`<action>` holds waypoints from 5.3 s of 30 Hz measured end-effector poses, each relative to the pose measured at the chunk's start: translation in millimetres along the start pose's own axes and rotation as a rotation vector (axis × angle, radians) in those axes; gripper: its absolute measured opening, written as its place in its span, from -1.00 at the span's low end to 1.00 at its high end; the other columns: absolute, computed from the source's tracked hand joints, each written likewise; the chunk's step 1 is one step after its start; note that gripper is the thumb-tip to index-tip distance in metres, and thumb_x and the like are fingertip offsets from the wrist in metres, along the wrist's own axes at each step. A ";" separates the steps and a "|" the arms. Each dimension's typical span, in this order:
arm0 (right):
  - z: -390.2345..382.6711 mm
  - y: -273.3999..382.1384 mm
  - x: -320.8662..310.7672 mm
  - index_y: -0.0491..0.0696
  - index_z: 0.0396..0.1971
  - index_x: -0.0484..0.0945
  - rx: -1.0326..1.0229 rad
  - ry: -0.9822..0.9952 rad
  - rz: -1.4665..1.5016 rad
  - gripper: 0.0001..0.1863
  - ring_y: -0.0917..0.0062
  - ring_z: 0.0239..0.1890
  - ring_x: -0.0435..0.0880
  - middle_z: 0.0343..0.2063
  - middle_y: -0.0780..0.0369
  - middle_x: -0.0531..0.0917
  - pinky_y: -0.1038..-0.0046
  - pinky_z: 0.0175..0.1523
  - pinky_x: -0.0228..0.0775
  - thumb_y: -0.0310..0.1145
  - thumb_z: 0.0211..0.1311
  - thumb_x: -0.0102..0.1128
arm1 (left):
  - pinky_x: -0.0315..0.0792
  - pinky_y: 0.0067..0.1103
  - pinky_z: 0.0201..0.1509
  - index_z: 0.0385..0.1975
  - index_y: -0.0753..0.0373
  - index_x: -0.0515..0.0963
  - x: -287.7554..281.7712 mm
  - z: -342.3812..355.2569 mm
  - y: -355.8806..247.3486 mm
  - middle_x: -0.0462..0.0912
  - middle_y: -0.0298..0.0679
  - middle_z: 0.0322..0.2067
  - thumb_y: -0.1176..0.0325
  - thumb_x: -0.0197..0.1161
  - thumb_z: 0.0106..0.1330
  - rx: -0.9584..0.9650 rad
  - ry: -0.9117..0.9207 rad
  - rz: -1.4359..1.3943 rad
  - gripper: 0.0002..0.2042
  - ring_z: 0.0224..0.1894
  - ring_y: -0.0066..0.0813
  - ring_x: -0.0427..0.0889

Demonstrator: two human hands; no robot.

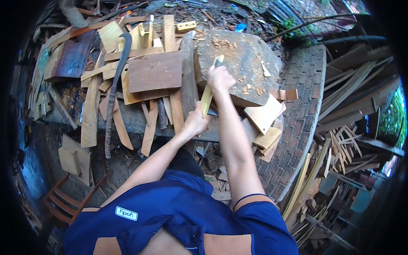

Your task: The person smooths a piece of wood using a stone, turning it over to scrape different sides. They then toss the piece of wood away and clap their hands to dust them off.

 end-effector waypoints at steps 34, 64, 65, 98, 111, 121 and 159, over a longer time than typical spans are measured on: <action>3.7 -41.6 -35.2 -0.20 -0.03 0.41 -0.080 0.751 1.643 -0.45 0.58 -0.48 0.56 -0.25 0.11 0.61 0.59 -0.35 0.48 0.02 0.30 -0.08 | 0.08 -0.76 -0.80 0.23 0.13 0.20 -103.3 -100.5 -3.4 0.18 -0.49 -0.72 0.39 0.10 0.31 0.005 0.603 -0.497 -0.52 -0.83 -0.76 0.14; -197.6 -51.1 -35.9 -0.07 0.09 0.32 -0.150 0.028 1.602 -0.51 0.72 -0.48 0.51 -0.33 0.24 0.53 0.67 -0.37 0.41 -0.02 0.36 0.03 | 0.48 -0.67 -0.46 0.26 0.31 0.02 -50.3 -47.0 -39.8 0.44 -0.24 -0.30 0.14 0.12 0.37 0.607 -0.201 -0.611 -0.38 -0.46 -0.60 0.53; -193.4 -63.9 -25.7 -0.07 0.11 0.31 -0.080 0.057 1.593 -0.47 0.74 -0.58 0.47 -0.40 0.27 0.52 0.68 -0.44 0.38 0.03 0.35 0.02 | 0.48 -0.67 -0.46 0.26 0.31 0.02 -51.8 -43.8 -38.2 0.44 -0.24 -0.30 0.14 0.12 0.37 0.612 -0.192 -0.613 -0.38 -0.46 -0.60 0.53; -48.3 -22.1 17.9 -0.36 0.01 0.27 -0.199 -0.074 0.336 -0.41 0.03 -0.07 0.47 -0.13 -0.12 0.43 0.16 0.03 0.35 -0.06 0.33 -0.03 | 0.41 -0.11 -0.26 0.05 0.23 0.10 48.3 44.5 19.3 0.60 0.16 -0.35 0.07 0.20 0.21 0.326 -0.385 -0.118 -0.43 -0.27 0.21 0.60; 68.4 22.4 18.8 -0.19 -0.14 0.42 -0.091 -0.158 0.206 -0.54 0.19 -0.11 0.58 -0.17 0.00 0.53 0.23 -0.09 0.46 -0.07 0.22 0.10 | 0.36 -0.03 -0.09 0.04 0.30 0.09 50.5 29.6 -9.3 0.54 0.33 -0.28 0.29 0.12 0.25 0.178 -0.299 -0.180 -0.54 -0.19 0.35 0.52; -11.8 8.6 9.0 -0.11 -0.36 0.55 -0.193 -0.032 -0.052 -0.52 0.26 -0.42 0.72 -0.44 0.09 0.70 0.25 -0.29 0.54 0.08 0.25 -0.02 | 0.36 -0.03 -0.07 0.04 0.25 0.10 43.5 38.8 10.0 0.55 0.31 -0.31 0.42 0.01 0.21 0.130 -0.318 -0.236 -0.60 -0.19 0.33 0.53; 85.5 49.6 16.5 -0.19 -0.30 0.59 -0.211 -0.113 0.024 -0.59 0.14 -0.12 0.60 -0.32 -0.01 0.66 0.25 -0.09 0.53 -0.10 0.23 0.05 | 0.37 -0.05 -0.08 -0.04 0.32 0.13 54.7 39.9 6.6 0.53 0.33 -0.35 0.46 0.00 0.16 0.113 -0.278 -0.329 -0.64 -0.23 0.35 0.52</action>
Point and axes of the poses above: each hand's wrist, its own z-axis towards the middle knuckle, its own x-axis out of the palm, y = z × x, the point moved 6 cm from there along z, towards the middle knuckle
